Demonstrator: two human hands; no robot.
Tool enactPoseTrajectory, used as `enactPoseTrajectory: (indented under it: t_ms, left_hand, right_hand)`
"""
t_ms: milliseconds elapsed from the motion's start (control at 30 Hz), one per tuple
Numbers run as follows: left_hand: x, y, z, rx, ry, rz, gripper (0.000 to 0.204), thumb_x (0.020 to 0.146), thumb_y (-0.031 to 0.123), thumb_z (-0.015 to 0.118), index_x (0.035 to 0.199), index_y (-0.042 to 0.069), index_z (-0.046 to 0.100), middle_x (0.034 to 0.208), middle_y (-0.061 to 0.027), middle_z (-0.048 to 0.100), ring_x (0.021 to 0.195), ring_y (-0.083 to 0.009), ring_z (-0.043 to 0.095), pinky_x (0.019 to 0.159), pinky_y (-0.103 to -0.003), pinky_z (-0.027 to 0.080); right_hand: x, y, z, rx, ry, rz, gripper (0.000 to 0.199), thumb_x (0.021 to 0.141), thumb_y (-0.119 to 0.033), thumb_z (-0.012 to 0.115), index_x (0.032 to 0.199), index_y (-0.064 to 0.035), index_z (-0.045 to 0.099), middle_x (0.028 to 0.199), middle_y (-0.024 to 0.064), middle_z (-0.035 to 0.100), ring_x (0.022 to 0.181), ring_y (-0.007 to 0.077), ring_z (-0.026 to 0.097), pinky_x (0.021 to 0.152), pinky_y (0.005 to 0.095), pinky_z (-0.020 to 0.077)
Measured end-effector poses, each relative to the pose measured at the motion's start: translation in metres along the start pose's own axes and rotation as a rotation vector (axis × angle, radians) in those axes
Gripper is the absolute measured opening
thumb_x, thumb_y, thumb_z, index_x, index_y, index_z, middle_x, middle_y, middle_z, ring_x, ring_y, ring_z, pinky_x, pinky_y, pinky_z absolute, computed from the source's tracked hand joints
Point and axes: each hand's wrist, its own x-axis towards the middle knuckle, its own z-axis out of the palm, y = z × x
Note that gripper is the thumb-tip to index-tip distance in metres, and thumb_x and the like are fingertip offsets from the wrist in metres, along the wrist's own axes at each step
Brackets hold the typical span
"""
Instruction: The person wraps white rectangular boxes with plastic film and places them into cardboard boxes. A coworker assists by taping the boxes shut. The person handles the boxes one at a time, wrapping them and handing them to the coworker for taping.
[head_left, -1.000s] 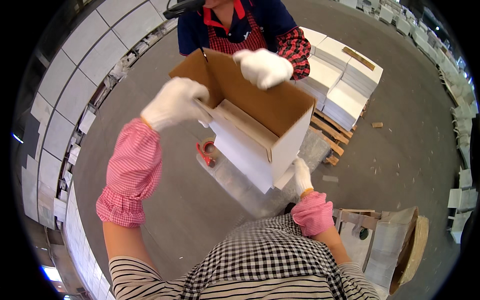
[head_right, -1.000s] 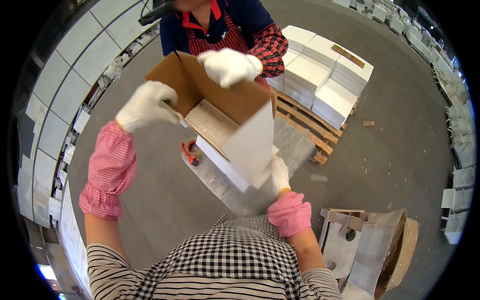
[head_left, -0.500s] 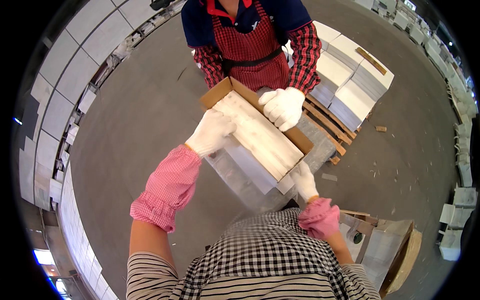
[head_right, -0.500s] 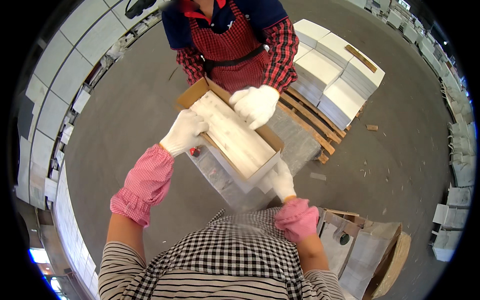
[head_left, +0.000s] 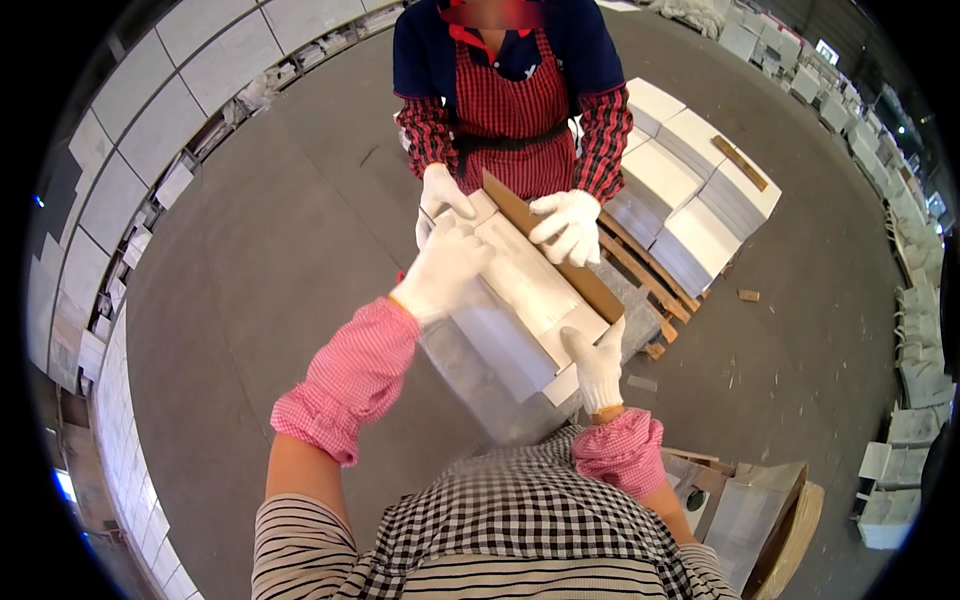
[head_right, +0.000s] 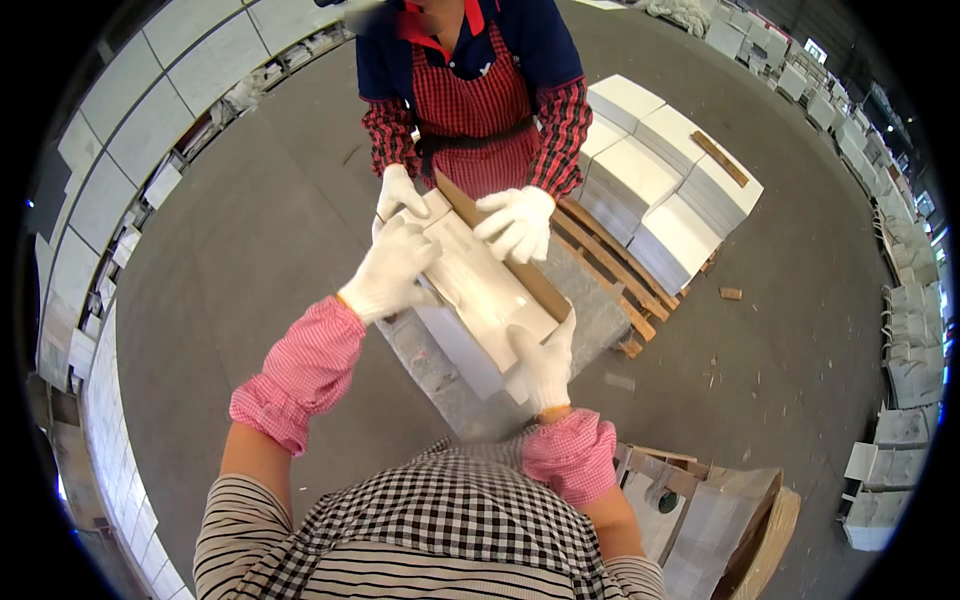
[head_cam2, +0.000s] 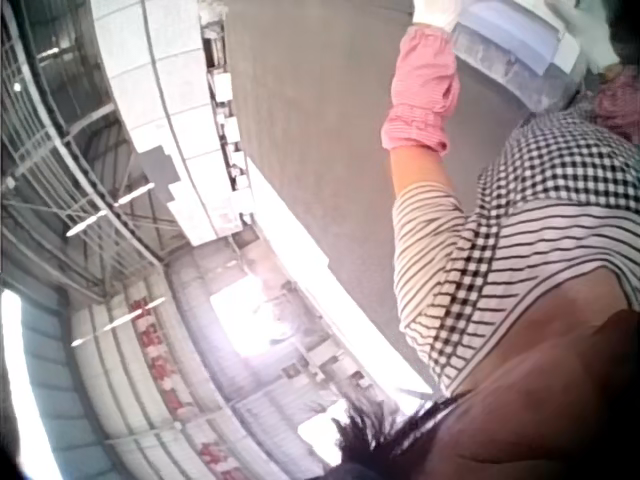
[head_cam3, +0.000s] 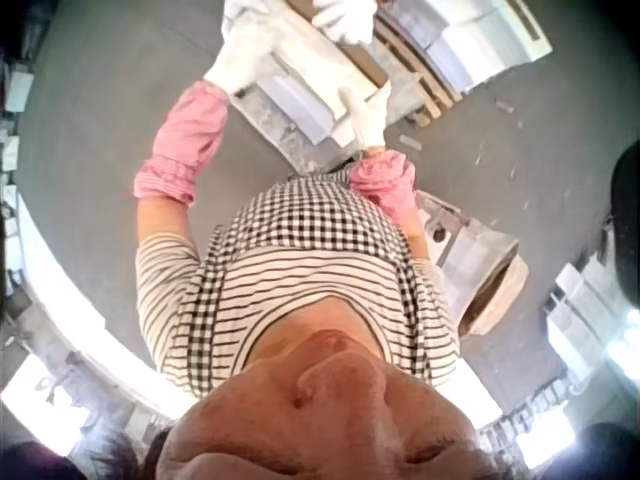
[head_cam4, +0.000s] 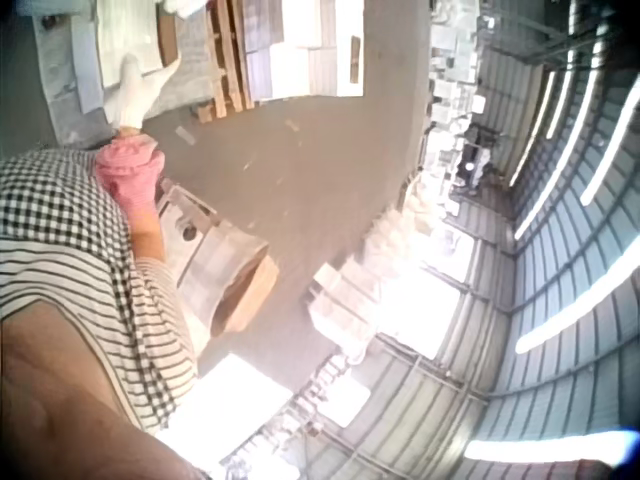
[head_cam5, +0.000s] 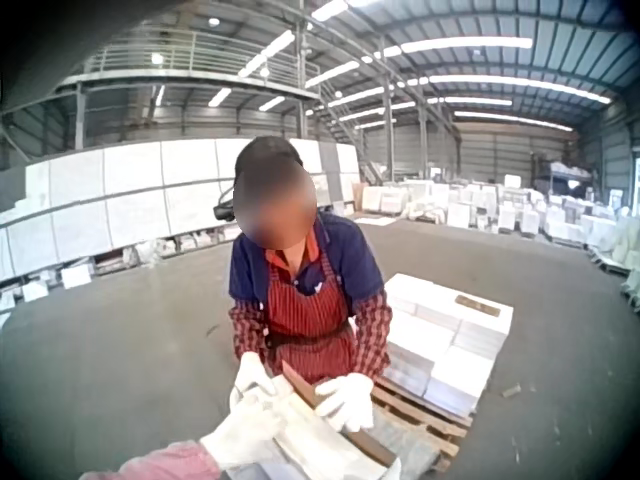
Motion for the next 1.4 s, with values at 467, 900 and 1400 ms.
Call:
enactPoseTrajectory:
  t_ms: [467,900,1400]
  left_hand:
    - [-0.008,0.056,0.018,-0.307,0.333,0.152,0.088,0.051,0.039,0.093,0.125,0.003,0.062,0.128,-0.016,0.059,0.122,-0.0387,0.055,0.105,-0.054,0.044]
    - [0.017,0.059,0.063,-0.285,0.237,0.239,0.053,0.083,0.031,0.073,0.127,0.003,0.063,0.123,-0.0168,0.06,0.118,-0.0352,0.059,0.103,-0.05,0.05]
    - [0.009,0.063,0.084,-0.431,0.415,-0.029,0.037,0.077,0.02,0.076,0.107,0.0,0.071,0.112,-0.0182,0.069,0.116,-0.0402,0.063,0.102,-0.049,0.05]
  right_hand:
    - [0.009,0.024,-0.045,-0.409,-0.285,-0.628,0.055,0.105,-0.041,0.059,0.138,0.0028,0.067,0.163,0.0289,0.038,0.147,0.0414,0.046,0.12,0.0458,0.0403]
    - [-0.001,-0.002,-0.025,-0.584,-0.197,-0.495,0.092,0.083,-0.042,0.083,0.157,0.0004,0.047,0.156,0.0293,0.044,0.146,0.0454,0.043,0.119,0.0528,0.0409]
    - [-0.017,-0.025,-0.015,-0.94,-0.152,-0.607,0.077,0.07,-0.044,0.09,0.14,-0.0192,0.07,0.153,0.042,0.043,0.14,0.0575,0.044,0.115,0.0607,0.0429]
